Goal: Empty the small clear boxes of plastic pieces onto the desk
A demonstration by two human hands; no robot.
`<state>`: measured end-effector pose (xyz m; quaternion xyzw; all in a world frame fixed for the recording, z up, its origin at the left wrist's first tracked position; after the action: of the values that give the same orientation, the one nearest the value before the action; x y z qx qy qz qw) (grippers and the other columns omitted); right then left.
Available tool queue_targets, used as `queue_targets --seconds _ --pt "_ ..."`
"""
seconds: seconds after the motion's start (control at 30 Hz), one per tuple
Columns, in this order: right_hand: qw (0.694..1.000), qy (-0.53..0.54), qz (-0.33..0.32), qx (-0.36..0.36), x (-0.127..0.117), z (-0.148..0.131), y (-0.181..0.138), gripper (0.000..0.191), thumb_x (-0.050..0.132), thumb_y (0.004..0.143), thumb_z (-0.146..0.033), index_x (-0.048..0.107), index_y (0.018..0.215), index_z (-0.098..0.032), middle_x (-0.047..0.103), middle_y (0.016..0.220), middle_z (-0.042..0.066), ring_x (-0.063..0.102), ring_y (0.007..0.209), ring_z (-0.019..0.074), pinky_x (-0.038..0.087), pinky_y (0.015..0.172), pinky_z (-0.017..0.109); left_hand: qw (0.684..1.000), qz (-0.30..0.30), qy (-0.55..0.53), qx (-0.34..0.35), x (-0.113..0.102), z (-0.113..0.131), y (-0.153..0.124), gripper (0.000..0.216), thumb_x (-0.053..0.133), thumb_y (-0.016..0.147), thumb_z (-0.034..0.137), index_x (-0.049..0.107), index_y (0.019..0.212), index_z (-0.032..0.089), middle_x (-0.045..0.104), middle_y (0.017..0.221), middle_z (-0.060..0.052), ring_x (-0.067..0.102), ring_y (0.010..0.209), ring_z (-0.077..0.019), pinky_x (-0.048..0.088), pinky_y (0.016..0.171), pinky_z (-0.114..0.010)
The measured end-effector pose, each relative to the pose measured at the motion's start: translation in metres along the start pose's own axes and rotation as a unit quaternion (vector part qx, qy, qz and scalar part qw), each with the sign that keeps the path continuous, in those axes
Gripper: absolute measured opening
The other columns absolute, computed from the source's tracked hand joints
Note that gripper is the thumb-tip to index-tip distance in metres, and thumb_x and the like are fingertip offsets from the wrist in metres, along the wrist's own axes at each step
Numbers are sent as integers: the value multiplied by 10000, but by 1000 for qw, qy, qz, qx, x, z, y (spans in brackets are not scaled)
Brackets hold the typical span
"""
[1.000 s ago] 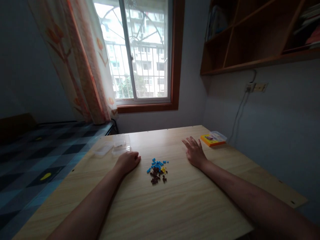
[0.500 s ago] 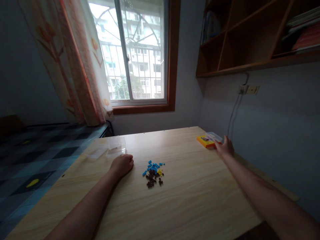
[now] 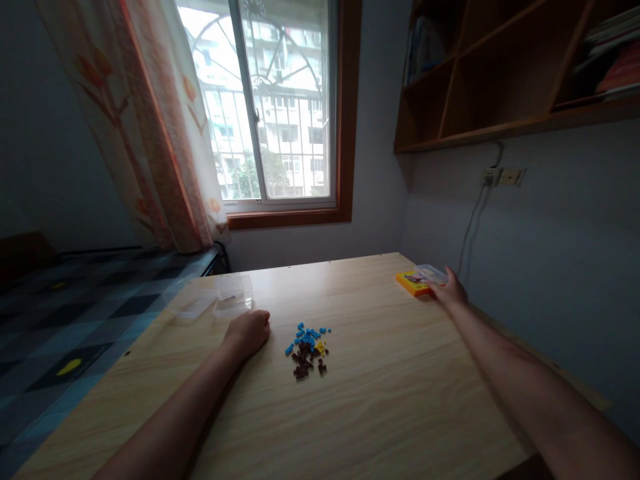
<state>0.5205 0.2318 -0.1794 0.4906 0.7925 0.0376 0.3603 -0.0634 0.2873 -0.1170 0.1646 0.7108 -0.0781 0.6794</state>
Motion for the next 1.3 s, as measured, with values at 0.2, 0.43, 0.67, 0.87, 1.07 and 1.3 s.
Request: queue_targets --seconds 0.2,0.43,0.67,0.87,1.07,1.3 --pt "995 67 60 -33 -19 -22 -23 909 683 701 -485 407 1482 -112 511 1414 221 517 1254 365 386 1063 485 1000 -7 4 4 -4 4 -3 228 467 867 177 692 832 161 733 934 -174 708 877 -310 480 682 -341" --pt "970 205 -29 -125 -19 -75 -94 830 717 682 -522 511 1396 -153 529 1403 182 482 1301 337 341 1122 501 1000 8 6 -12 -6 10 -9 219 475 863 158 694 865 153 734 940 -173 711 884 -303 487 691 -332" --pt "903 358 -221 -91 8 -129 -179 857 758 707 -489 433 1441 -186 577 1332 177 635 1115 266 538 937 430 997 51 1 -50 -3 11 -18 295 418 915 215 706 916 150 730 985 -178 707 901 -304 500 701 -348" --pt "853 437 -287 -3 48 -176 -207 898 760 697 -436 371 1471 -199 555 1340 169 652 1050 236 589 792 337 995 74 -12 -60 -3 10 -19 299 421 908 232 709 867 162 736 939 -166 706 861 -308 488 668 -347" --pt "817 476 -322 32 69 -201 -214 980 803 631 -366 344 1483 -211 549 1328 164 642 1022 235 589 716 313 993 100 -37 -56 -3 8 -21 280 451 905 269 678 769 176 731 870 -141 693 795 -284 423 599 -308" --pt "777 519 -354 18 57 -201 -217 1011 839 615 -336 329 1482 -223 560 1303 141 612 1138 242 498 999 420 983 156 -99 -2 -10 7 -27 316 461 931 329 560 660 202 647 686 -50 625 641 -209 397 570 -286"
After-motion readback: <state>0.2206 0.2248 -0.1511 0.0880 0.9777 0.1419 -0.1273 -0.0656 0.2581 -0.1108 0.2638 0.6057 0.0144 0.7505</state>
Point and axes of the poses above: each hand's wrist, its own y-axis towards the middle knuckle, its own x-axis out of the palm, z = x × y, the point moved 3 cm from there along y, towards the middle knuckle
